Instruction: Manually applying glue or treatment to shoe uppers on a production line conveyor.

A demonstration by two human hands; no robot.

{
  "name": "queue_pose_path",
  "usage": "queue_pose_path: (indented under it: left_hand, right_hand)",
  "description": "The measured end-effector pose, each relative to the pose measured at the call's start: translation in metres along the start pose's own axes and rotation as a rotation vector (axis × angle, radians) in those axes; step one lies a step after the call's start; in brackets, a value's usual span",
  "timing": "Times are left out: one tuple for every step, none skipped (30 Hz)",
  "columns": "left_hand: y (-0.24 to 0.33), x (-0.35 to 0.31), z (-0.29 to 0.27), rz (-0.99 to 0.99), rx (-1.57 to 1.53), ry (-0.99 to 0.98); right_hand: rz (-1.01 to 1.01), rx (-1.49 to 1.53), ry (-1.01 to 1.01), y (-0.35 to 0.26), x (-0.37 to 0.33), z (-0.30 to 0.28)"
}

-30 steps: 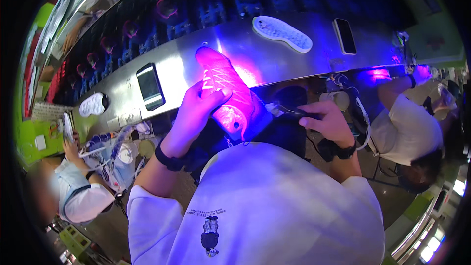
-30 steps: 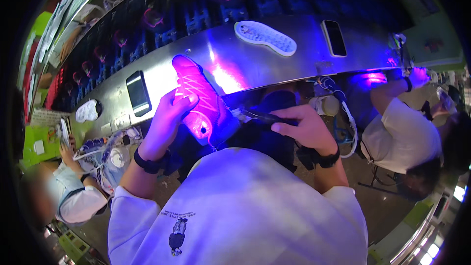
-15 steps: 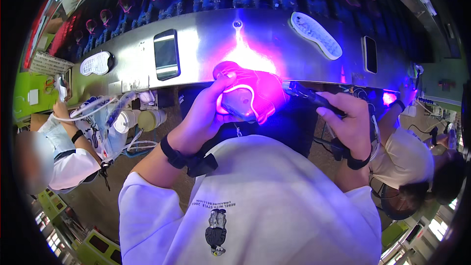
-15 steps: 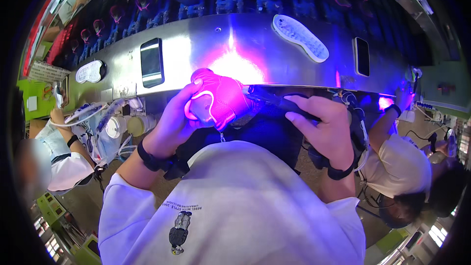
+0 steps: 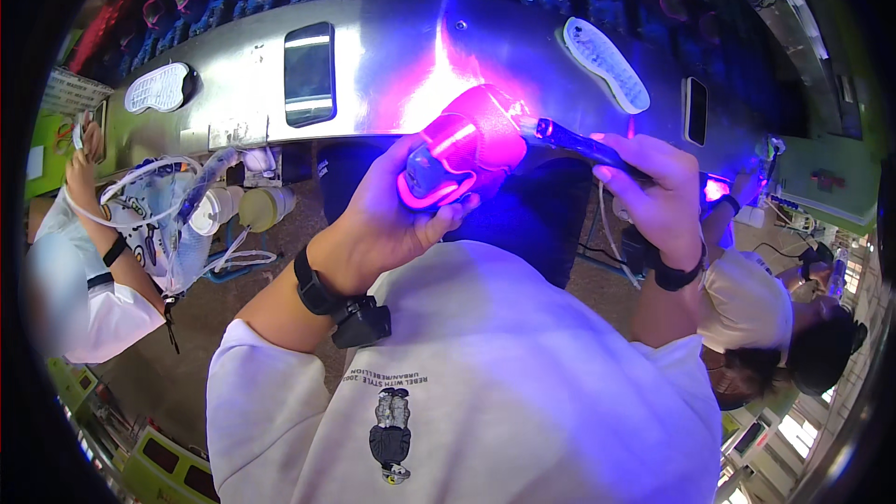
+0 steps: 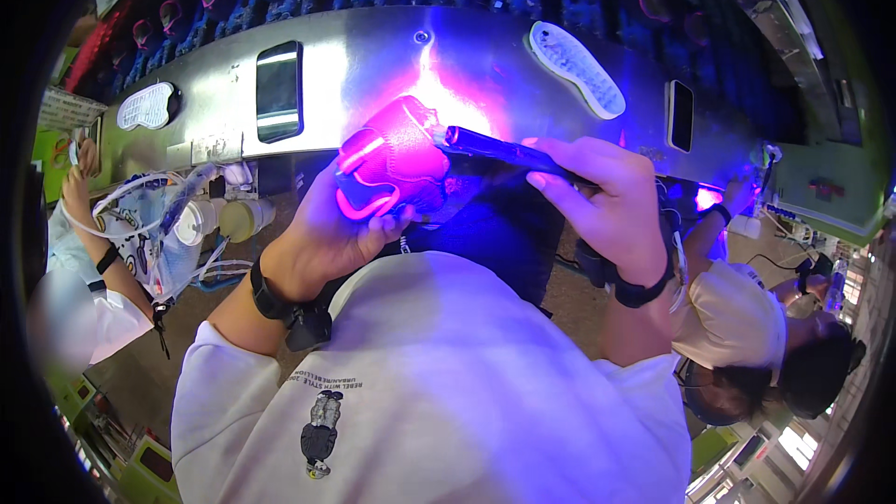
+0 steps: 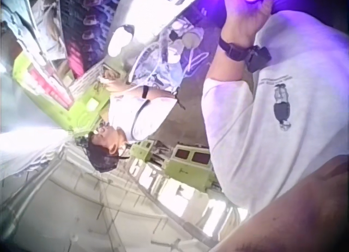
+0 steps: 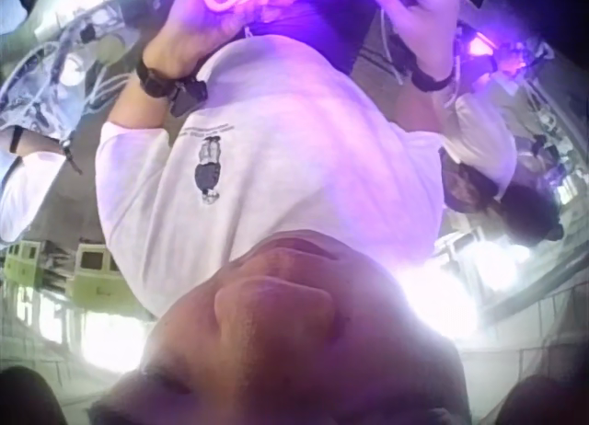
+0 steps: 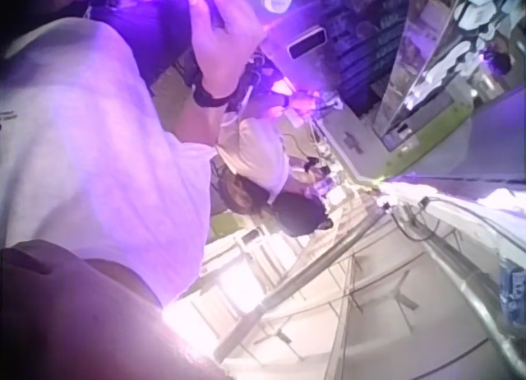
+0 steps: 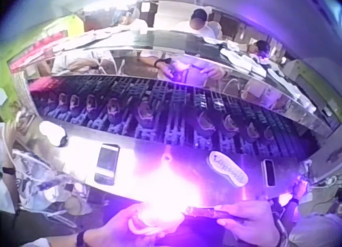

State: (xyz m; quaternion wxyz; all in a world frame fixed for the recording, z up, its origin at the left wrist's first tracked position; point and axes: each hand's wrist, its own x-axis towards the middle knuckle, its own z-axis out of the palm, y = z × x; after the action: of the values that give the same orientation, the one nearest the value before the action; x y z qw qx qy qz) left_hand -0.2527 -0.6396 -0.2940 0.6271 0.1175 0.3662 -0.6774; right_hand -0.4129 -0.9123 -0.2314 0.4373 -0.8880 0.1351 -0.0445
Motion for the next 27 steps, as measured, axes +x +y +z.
queue_pose_path:
  left_hand:
    - [0.000,0.002,-0.005,-0.003,0.004,-0.007]
    - [0.000,0.003,-0.009,-0.064,-0.073,-0.024]
    - [0.000,0.007,-0.009,-0.133,-0.146,-0.042]
    - [-0.001,0.008,-0.007,-0.134,-0.137,-0.051]
    - [-0.003,0.008,-0.004,-0.204,-0.226,-0.116]
    - [-0.006,0.007,0.000,-0.273,-0.318,-0.179]
    - [-0.012,0.005,0.008,-0.227,-0.318,-0.153]
    - [-0.015,0.006,0.011,-0.226,-0.308,-0.161]
    - [-0.017,0.007,0.013,-0.250,-0.339,-0.179]
    - [-0.020,0.009,0.015,-0.273,-0.369,-0.197]
    - [-0.024,0.010,0.020,-0.260,-0.375,-0.178]
    - [-0.026,0.010,0.021,-0.257,-0.364,-0.184]
    - [-0.028,0.010,0.020,-0.258,-0.366,-0.170]
    - [-0.030,0.010,0.020,-0.258,-0.368,-0.157]
    - [-0.034,0.009,0.026,-0.231,-0.373,-0.187]
    - [-0.037,0.010,0.026,-0.223,-0.364,-0.197]
    - [-0.040,0.012,0.024,-0.183,-0.297,-0.190]
    - [-0.040,0.015,0.024,-0.141,-0.231,-0.183]
    - [-0.038,0.019,0.023,-0.170,-0.206,-0.256]
    - [-0.034,0.023,0.019,-0.158,-0.196,-0.261]
    - [-0.031,0.024,0.025,-0.091,0.006,-0.289]
    - [-0.029,0.023,0.034,-0.026,0.211,-0.313]
    - [-0.029,0.015,0.045,0.065,0.305,-0.222]
    - [-0.024,0.016,0.044,0.062,0.322,-0.206]
    - [-0.015,0.024,0.038,0.130,0.476,-0.229]
    - [-0.010,0.027,0.035,0.193,0.633,-0.254]
    - [-0.008,0.030,0.041,0.268,0.695,-0.234]
  right_hand:
    - [0.005,0.026,0.015,0.001,0.001,0.004]
    - [0.002,0.019,0.020,0.002,0.000,0.008]
    - [0.055,0.056,0.015,0.005,-0.001,0.012]
    - [0.101,0.096,0.010,0.008,-0.002,0.017]
    - [0.100,0.135,0.020,0.012,-0.003,0.022]
    - [0.092,0.130,0.026,0.014,-0.005,0.025]
    - [0.080,0.136,0.039,0.015,-0.006,0.027]
    - [0.066,0.141,0.053,0.017,-0.007,0.029]
    - [0.074,0.128,0.063,0.017,-0.009,0.030]
    - [0.067,0.122,0.070,0.018,-0.011,0.030]
    - [0.060,0.104,0.085,0.019,-0.013,0.029]
    - [0.052,0.091,0.099,0.021,-0.016,0.031]
    - [0.033,0.144,0.137,0.026,-0.020,0.035]
    - [0.023,0.142,0.143,0.028,-0.025,0.037]
    - [-0.020,0.134,0.159,0.030,-0.028,0.039]
    - [-0.065,0.123,0.175,0.033,-0.032,0.041]
    - [-0.054,0.167,0.174,0.039,-0.041,0.045]
    - [-0.069,0.168,0.174,0.044,-0.049,0.047]
    - [-0.009,0.167,0.168,0.049,-0.056,0.048]
    - [0.052,0.168,0.163,0.053,-0.061,0.048]
    - [0.076,0.181,0.167,0.054,-0.064,0.047]
    - [0.073,0.189,0.180,0.058,-0.061,0.045]
    - [0.046,0.129,0.186,0.065,-0.054,0.041]
    - [0.023,0.078,0.192,0.067,-0.047,0.042]
    - [0.106,0.081,0.215,0.061,-0.037,0.041]
    - [0.119,0.094,0.238,0.055,-0.030,0.044]
    - [0.153,0.146,0.285,0.052,-0.024,0.044]
